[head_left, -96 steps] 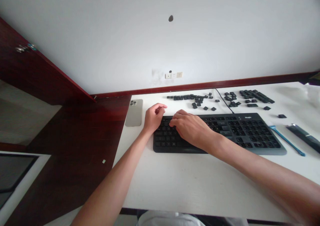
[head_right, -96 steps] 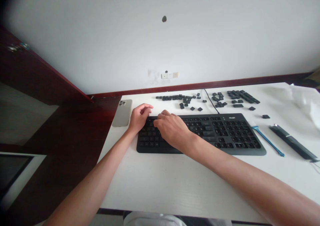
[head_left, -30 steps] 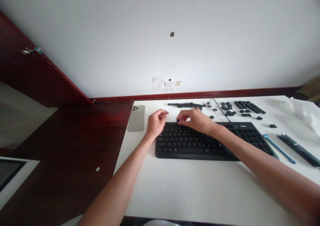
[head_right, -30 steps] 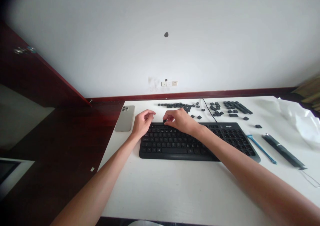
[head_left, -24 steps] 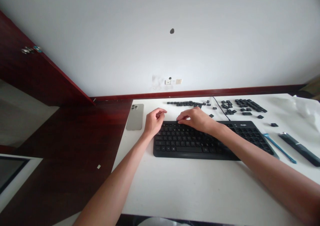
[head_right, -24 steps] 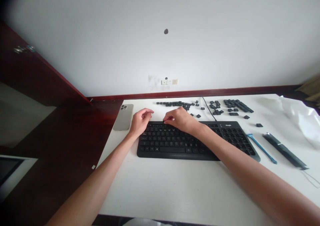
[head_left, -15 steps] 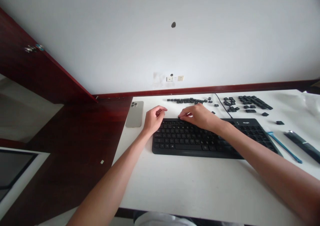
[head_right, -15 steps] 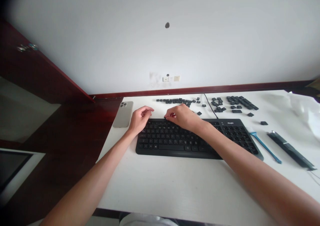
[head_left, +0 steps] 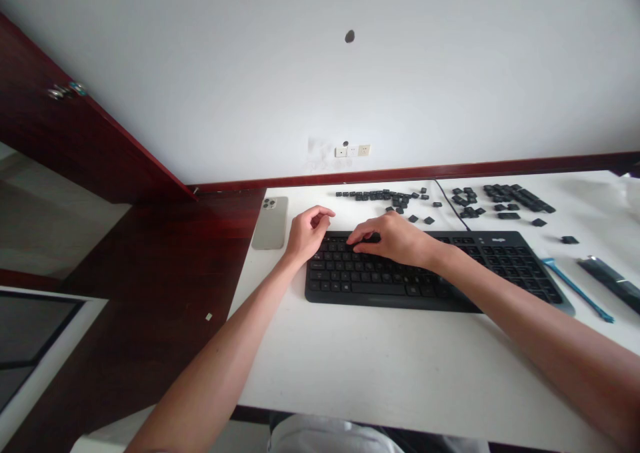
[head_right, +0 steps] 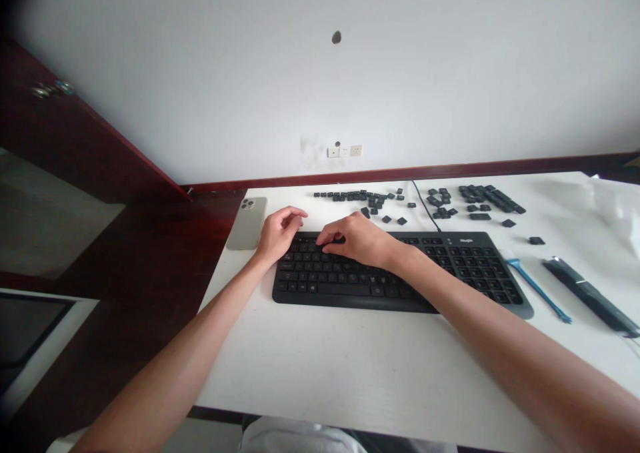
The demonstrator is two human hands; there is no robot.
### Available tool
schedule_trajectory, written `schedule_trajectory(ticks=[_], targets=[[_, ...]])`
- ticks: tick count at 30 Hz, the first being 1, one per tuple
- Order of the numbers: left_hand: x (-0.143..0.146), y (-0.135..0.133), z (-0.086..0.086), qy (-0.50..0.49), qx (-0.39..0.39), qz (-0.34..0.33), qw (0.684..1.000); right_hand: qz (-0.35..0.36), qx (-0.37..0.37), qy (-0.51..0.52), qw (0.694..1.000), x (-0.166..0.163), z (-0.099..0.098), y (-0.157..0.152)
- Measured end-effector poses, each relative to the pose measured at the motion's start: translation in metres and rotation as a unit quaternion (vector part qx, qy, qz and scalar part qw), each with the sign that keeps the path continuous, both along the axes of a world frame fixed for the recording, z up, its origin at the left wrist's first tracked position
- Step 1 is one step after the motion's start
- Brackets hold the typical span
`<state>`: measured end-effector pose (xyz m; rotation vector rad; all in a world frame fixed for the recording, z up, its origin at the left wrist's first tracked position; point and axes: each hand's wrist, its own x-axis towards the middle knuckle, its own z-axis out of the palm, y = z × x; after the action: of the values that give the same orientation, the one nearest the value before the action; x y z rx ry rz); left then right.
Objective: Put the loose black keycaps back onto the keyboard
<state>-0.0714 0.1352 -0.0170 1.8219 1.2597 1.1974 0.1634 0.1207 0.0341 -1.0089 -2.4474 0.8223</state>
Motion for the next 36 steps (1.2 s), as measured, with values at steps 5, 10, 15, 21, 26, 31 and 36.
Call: schedule_trajectory(ticks=[5,10,15,21,26,31,36], targets=[[-0.001,0.0,0.0,0.001,-0.004,-0.002,1.0,0.008,0.033,-0.02,0.999,0.0,-0.002,0.0],[0.0,-0.001,0.002,0.003,-0.01,0.0,1.0,0.018,0.075,-0.049,0.996,-0.003,-0.002,-0.004],[0.0,0.0,0.0,0.002,-0.014,0.005,1.0,0.043,0.129,-0.116,0.984,-0.01,0.008,-0.017],[0.002,0.001,-0.002,0.008,-0.014,0.017,1.0,0.017,0.173,-0.271,0.947,-0.027,0.021,-0.042],[0.006,0.001,0.0,0.013,-0.012,0.024,1.0,-0.015,0.171,-0.334,0.927,-0.047,0.021,-0.053],[0.005,0.001,0.0,0.003,-0.02,0.033,0.999,-0.038,0.162,-0.303,0.938,-0.042,0.018,-0.048],[0.003,0.003,-0.001,-0.012,-0.012,0.02,1.0,-0.059,0.125,-0.111,0.984,-0.013,0.005,-0.017]])
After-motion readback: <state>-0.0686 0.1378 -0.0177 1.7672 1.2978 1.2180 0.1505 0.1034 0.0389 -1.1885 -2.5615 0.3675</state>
